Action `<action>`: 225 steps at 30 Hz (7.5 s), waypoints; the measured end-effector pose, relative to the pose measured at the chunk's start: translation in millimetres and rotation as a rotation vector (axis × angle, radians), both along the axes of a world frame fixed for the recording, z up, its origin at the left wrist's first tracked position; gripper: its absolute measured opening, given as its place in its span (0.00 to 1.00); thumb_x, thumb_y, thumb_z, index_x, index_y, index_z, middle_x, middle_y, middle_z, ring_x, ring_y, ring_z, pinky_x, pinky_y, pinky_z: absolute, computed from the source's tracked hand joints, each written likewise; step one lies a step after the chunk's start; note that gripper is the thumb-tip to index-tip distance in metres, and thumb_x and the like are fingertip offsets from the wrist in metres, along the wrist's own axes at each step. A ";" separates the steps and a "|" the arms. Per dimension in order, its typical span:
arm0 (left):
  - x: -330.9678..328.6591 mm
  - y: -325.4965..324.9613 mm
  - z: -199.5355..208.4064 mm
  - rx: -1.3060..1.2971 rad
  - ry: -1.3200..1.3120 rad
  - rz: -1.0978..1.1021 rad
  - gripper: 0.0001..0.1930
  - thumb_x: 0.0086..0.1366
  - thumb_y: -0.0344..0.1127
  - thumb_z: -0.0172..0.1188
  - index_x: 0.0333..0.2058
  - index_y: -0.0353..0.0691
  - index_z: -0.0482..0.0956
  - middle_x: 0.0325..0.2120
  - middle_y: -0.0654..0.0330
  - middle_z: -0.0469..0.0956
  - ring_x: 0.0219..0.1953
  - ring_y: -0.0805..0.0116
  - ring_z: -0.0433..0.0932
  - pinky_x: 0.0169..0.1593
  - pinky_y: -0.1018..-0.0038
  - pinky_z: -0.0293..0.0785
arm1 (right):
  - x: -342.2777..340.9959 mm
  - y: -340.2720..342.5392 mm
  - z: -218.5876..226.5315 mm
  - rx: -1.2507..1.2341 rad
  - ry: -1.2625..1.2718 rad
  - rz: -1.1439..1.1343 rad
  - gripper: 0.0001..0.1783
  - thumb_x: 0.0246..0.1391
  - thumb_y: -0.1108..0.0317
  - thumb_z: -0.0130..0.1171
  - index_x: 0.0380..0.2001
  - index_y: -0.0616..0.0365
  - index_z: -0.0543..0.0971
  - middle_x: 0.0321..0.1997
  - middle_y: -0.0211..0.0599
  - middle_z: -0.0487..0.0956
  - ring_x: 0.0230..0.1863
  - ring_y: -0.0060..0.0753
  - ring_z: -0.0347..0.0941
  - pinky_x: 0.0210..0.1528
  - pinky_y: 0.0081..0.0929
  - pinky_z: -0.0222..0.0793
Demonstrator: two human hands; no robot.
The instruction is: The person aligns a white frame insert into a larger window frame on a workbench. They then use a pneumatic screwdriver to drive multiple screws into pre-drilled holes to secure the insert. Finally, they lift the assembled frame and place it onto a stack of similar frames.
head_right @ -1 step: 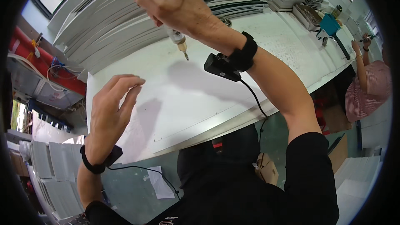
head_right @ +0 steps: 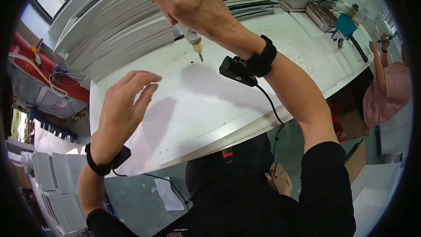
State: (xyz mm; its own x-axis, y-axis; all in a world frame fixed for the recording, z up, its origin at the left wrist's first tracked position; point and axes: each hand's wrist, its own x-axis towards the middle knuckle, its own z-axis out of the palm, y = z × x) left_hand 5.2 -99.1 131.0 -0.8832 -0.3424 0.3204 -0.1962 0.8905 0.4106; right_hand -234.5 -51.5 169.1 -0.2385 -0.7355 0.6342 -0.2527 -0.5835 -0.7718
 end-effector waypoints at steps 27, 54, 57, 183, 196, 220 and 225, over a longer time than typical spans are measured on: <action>-192.6 57.8 -100.8 -0.123 -0.155 -0.889 0.27 0.68 0.46 0.62 0.60 0.39 0.71 0.57 0.50 0.71 0.64 0.47 0.67 0.66 0.50 0.64 | -135.9 60.9 -48.1 -0.087 0.002 -0.455 0.10 0.63 0.70 0.62 0.45 0.62 0.81 0.24 0.26 0.76 0.20 0.14 0.70 0.23 0.18 0.65; -290.5 -71.8 -74.1 -0.242 -0.083 -0.199 0.06 0.62 0.25 0.55 0.35 0.30 0.79 0.32 0.40 0.81 0.39 0.39 0.80 0.46 0.52 0.76 | -159.3 57.4 -106.9 0.012 0.027 -0.453 0.08 0.65 0.69 0.61 0.45 0.58 0.79 0.22 0.22 0.73 0.22 0.11 0.67 0.24 0.17 0.63; -293.3 -79.8 -79.5 -0.203 -0.126 -0.193 0.07 0.63 0.25 0.56 0.37 0.28 0.80 0.32 0.40 0.81 0.40 0.39 0.80 0.47 0.52 0.76 | -154.0 60.2 -100.4 0.063 -0.083 -0.379 0.08 0.66 0.68 0.60 0.45 0.58 0.80 0.20 0.21 0.72 0.21 0.12 0.66 0.25 0.17 0.63; -117.1 138.2 -136.6 0.434 0.224 0.001 0.07 0.61 0.25 0.65 0.39 0.36 0.82 0.39 0.56 0.79 0.44 0.55 0.77 0.44 0.66 0.75 | -24.4 157.5 -44.9 0.209 -0.322 0.158 0.13 0.64 0.69 0.62 0.47 0.65 0.76 0.32 0.32 0.77 0.23 0.13 0.69 0.25 0.16 0.64; -117.6 139.9 -138.9 0.336 0.259 -0.035 0.13 0.56 0.18 0.63 0.39 0.38 0.80 0.41 0.57 0.79 0.44 0.51 0.75 0.48 0.61 0.72 | -20.6 159.8 -70.7 0.101 -0.128 0.025 0.08 0.65 0.68 0.59 0.42 0.60 0.73 0.24 0.32 0.74 0.17 0.14 0.65 0.19 0.18 0.62; -69.4 35.6 -100.8 0.248 0.030 0.371 0.10 0.66 0.30 0.64 0.44 0.35 0.78 0.30 0.53 0.81 0.34 0.59 0.81 0.40 0.67 0.77 | -40.7 145.5 -48.6 0.093 -0.259 0.111 0.23 0.61 0.61 0.64 0.52 0.67 0.74 0.30 0.39 0.80 0.16 0.18 0.69 0.17 0.17 0.65; -79.3 29.2 -98.2 0.215 -0.128 0.384 0.09 0.67 0.35 0.63 0.41 0.37 0.78 0.30 0.55 0.81 0.32 0.59 0.80 0.38 0.65 0.75 | -48.5 135.6 -66.7 -0.059 -0.177 0.040 0.23 0.69 0.61 0.52 0.59 0.66 0.72 0.35 0.33 0.77 0.14 0.13 0.61 0.17 0.17 0.62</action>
State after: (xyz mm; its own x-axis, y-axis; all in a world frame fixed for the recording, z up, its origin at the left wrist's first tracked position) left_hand -74.1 -69.9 32.8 -0.7072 -0.6996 0.1025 -0.5569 0.6404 0.5290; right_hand -283.0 84.1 102.5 -0.3219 -0.7093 0.6271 -0.0919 -0.6358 -0.7664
